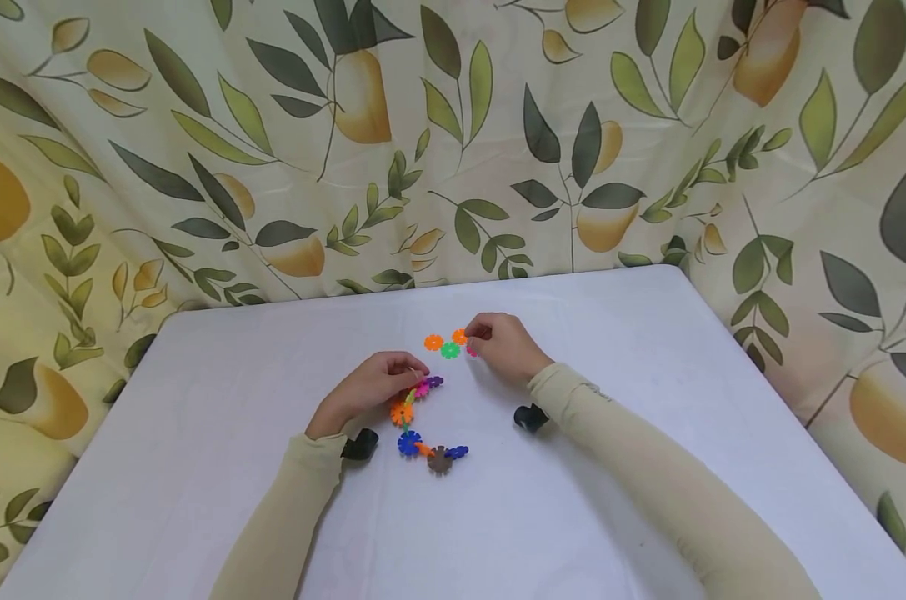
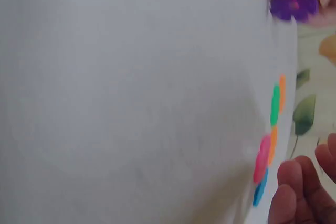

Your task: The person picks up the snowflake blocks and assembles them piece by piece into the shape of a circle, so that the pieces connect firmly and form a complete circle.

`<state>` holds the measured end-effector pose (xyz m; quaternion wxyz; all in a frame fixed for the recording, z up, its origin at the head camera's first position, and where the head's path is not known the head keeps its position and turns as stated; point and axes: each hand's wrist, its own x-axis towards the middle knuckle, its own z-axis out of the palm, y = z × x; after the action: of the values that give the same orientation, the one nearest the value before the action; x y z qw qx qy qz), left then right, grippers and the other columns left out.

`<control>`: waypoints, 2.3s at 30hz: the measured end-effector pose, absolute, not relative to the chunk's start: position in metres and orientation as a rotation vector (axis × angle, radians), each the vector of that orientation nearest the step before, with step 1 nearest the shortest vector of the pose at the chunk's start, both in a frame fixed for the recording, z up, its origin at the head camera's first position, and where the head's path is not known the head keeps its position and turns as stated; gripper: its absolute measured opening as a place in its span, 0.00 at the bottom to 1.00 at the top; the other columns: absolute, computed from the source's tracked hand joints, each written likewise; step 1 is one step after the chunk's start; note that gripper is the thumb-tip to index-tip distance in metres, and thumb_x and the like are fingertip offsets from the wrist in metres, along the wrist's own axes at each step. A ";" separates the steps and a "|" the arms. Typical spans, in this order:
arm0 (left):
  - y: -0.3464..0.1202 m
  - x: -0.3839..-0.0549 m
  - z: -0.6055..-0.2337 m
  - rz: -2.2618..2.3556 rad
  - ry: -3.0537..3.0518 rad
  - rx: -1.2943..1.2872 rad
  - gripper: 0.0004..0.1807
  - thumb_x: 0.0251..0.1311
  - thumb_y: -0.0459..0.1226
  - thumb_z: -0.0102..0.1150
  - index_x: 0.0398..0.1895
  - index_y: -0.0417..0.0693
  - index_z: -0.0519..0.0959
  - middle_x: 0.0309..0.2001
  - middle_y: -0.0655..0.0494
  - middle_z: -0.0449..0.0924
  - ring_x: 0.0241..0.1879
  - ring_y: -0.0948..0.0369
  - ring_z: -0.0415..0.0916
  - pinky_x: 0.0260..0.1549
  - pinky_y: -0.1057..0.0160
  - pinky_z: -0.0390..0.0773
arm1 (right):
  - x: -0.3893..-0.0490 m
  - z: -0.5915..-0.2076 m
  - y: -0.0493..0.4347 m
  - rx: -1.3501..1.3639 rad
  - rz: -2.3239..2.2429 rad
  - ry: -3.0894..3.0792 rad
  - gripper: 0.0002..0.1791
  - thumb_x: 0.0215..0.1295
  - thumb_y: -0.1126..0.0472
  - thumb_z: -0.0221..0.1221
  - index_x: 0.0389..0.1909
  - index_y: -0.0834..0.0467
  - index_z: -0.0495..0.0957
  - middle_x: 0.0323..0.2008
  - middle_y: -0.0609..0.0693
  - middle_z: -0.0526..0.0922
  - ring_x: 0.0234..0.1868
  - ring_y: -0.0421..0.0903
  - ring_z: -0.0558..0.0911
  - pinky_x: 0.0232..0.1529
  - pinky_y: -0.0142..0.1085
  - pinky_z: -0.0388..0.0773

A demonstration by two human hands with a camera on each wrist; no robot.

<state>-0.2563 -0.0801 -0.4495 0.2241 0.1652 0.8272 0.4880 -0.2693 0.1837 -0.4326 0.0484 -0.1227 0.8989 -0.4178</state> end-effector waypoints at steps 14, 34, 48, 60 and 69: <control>-0.073 -0.254 -0.446 1.178 2.429 0.557 0.10 0.74 0.44 0.66 0.51 0.52 0.87 0.39 0.54 0.82 0.39 0.54 0.77 0.37 0.59 0.78 | -0.311 -0.437 0.201 -0.221 -1.039 2.733 0.17 0.75 0.64 0.63 0.59 0.68 0.81 0.56 0.65 0.80 0.60 0.63 0.75 0.64 0.55 0.75; -0.068 -0.250 -0.448 1.271 2.453 0.539 0.02 0.69 0.33 0.70 0.41 0.48 0.86 0.39 0.54 0.83 0.42 0.53 0.77 0.41 0.59 0.80 | -0.307 -0.425 0.207 -0.168 -1.105 2.717 0.10 0.72 0.68 0.64 0.47 0.70 0.78 0.38 0.59 0.80 0.40 0.55 0.79 0.46 0.41 0.76; -0.069 -0.252 -0.450 1.263 2.458 0.551 0.04 0.69 0.33 0.70 0.42 0.47 0.84 0.39 0.55 0.82 0.42 0.53 0.77 0.43 0.59 0.80 | -0.279 -0.427 0.199 -0.142 -1.344 2.395 0.08 0.75 0.68 0.62 0.48 0.70 0.79 0.30 0.55 0.85 0.29 0.46 0.82 0.35 0.34 0.78; -0.067 -0.251 -0.449 1.247 2.479 0.599 0.03 0.69 0.32 0.70 0.41 0.46 0.84 0.38 0.55 0.82 0.41 0.54 0.76 0.41 0.60 0.80 | -0.255 -0.433 0.179 -0.088 -1.589 2.123 0.12 0.75 0.70 0.61 0.53 0.72 0.77 0.34 0.59 0.88 0.31 0.47 0.85 0.37 0.33 0.84; -0.066 -0.251 -0.448 1.267 2.478 0.660 0.03 0.71 0.32 0.69 0.40 0.46 0.83 0.38 0.56 0.83 0.41 0.54 0.77 0.43 0.61 0.80 | -0.247 -0.436 0.170 -0.099 -1.664 2.012 0.11 0.75 0.70 0.60 0.52 0.73 0.76 0.35 0.60 0.89 0.33 0.47 0.87 0.40 0.34 0.86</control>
<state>-0.2508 -0.0663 -0.4482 0.1401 0.2285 0.8578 0.4385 -0.2467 0.1702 -0.4359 0.2614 -0.0364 0.7432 -0.6148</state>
